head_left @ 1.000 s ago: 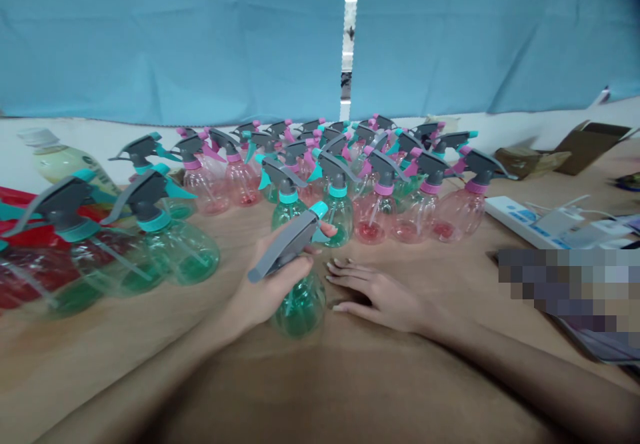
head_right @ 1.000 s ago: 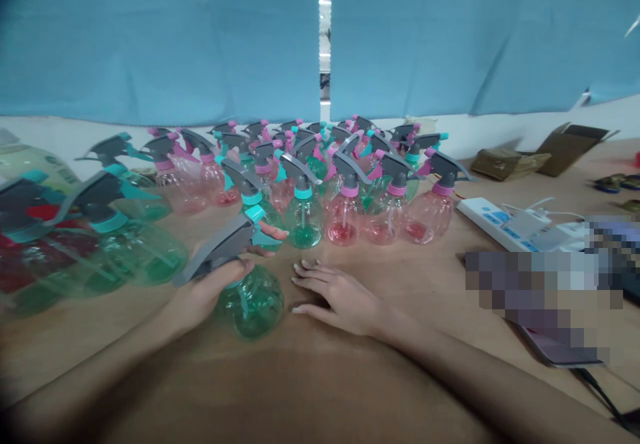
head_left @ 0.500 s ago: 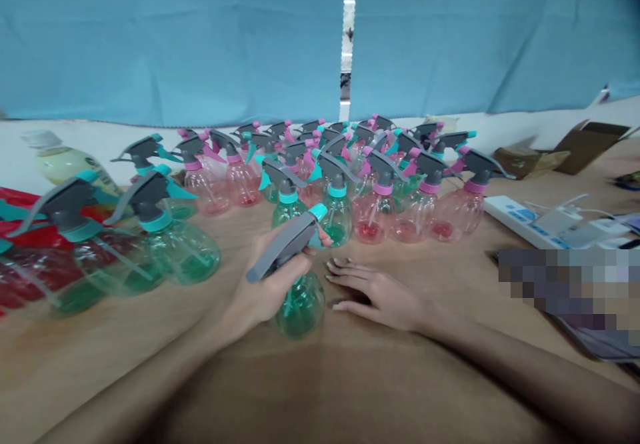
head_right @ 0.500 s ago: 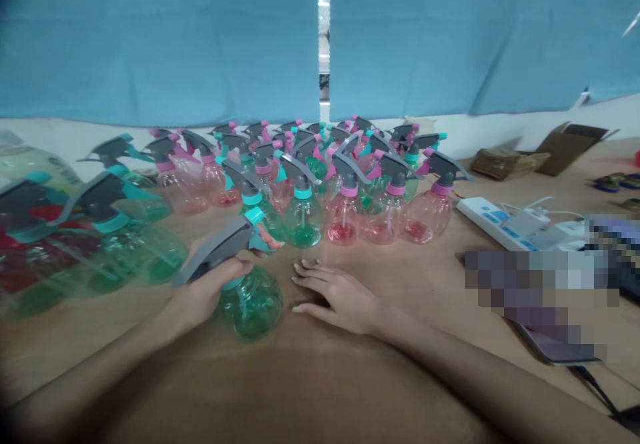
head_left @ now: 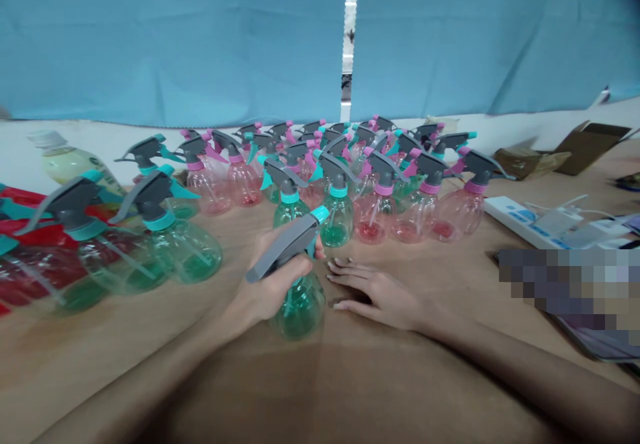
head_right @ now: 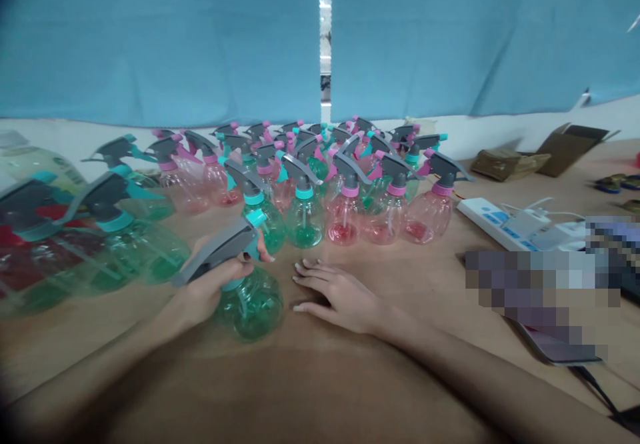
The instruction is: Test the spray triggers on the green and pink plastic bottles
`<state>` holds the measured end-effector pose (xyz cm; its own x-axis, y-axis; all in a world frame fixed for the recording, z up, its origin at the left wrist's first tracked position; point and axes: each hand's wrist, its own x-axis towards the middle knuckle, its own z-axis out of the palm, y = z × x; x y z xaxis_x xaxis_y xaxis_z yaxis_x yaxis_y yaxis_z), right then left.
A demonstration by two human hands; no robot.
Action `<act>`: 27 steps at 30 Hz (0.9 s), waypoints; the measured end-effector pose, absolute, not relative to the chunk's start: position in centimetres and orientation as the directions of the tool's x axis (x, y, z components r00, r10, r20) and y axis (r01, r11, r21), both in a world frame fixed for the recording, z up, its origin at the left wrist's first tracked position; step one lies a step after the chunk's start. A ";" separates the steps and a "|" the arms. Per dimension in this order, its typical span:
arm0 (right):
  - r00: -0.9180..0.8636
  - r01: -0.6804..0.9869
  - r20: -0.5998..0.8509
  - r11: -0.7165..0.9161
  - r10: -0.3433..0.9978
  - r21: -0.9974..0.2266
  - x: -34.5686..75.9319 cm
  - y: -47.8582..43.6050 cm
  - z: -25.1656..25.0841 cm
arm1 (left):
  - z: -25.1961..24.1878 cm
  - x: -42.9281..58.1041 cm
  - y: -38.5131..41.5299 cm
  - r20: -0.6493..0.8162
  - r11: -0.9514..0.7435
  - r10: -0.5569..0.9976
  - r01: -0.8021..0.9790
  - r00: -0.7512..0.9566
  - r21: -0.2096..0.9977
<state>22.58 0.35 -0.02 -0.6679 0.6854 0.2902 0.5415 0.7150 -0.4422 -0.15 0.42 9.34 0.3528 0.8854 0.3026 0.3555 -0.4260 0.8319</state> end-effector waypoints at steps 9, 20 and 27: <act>-0.661 0.522 0.316 0.719 0.681 -0.459 22.7 0.4 -0.3 | 9.9 1.0 0.3 0.344 -0.456 0.869 0.305 0.357 0.836; -0.664 0.548 0.294 0.714 0.688 -0.435 22.6 0.4 -0.2 | 10.3 1.2 0.1 0.335 -0.444 0.869 0.275 0.364 0.853; -0.669 0.559 0.270 0.708 0.693 -0.432 22.6 0.4 0.0 | 10.5 1.3 -0.1 0.324 -0.438 0.874 0.301 0.362 0.847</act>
